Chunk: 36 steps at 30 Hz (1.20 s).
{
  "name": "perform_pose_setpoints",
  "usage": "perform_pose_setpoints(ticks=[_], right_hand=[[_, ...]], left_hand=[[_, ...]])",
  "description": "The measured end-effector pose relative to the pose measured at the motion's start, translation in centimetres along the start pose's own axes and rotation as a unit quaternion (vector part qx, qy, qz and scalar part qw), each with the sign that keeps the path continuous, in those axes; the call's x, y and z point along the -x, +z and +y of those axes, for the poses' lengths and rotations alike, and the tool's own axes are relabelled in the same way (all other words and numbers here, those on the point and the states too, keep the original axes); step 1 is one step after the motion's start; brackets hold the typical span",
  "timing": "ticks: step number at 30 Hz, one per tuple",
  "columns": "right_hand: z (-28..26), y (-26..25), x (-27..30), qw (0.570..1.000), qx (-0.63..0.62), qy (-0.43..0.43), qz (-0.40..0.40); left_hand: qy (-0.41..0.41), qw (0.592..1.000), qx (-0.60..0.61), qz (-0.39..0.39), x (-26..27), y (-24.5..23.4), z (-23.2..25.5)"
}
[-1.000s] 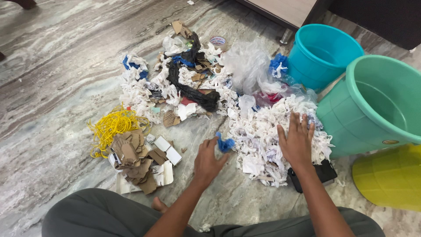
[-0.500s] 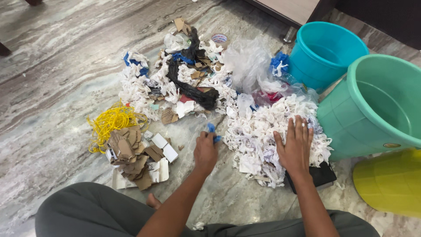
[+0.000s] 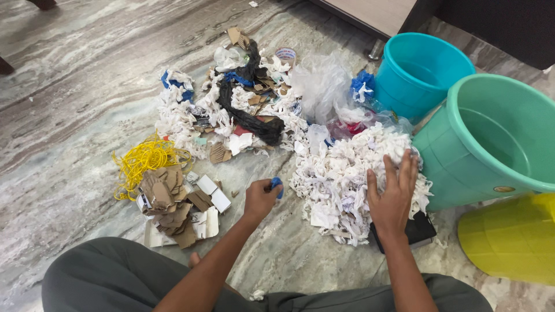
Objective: The person sits on the floor and sorts a pile of mixed waste by hand. They separate shredded paper, cardboard pieces, plastic bags, and yellow plastic ties into distinct piles on the floor.
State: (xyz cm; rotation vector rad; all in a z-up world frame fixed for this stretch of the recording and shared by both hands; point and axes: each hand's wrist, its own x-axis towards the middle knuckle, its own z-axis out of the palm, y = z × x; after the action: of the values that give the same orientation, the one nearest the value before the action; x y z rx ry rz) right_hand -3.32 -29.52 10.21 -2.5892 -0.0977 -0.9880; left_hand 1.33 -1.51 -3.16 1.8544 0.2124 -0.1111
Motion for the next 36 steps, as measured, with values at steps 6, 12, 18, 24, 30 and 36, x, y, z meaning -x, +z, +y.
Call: perform_pose_setpoints(ticks=[6,12,18,24,30,36], right_hand=[[-2.8,0.5,1.5,0.999,-0.003,0.021,0.025],[-9.4,2.7,4.8,0.967,-0.22,0.062,-0.115],[-11.7,2.7,5.8,0.959,-0.24,-0.023,-0.151],[-11.1,2.9,6.3,0.951,-0.236,-0.032,-0.199],[-10.2,3.7,5.8,0.917,-0.296,-0.005,-0.268],[-10.2,4.2,6.5,0.919,-0.311,0.021,-0.243]], left_hand=[[-0.025,0.958,0.269,-0.094,1.5,-0.3,1.8],[-0.052,0.897,0.395,-0.191,2.5,-1.0,5.4],[-0.005,0.919,0.348,-0.185,3.7,-0.9,5.4],[-0.004,0.917,0.354,-0.184,4.7,-0.3,2.2],[0.013,0.941,0.304,-0.147,4.0,-0.8,1.7],[0.029,0.953,0.26,-0.154,4.4,-1.1,2.7]])
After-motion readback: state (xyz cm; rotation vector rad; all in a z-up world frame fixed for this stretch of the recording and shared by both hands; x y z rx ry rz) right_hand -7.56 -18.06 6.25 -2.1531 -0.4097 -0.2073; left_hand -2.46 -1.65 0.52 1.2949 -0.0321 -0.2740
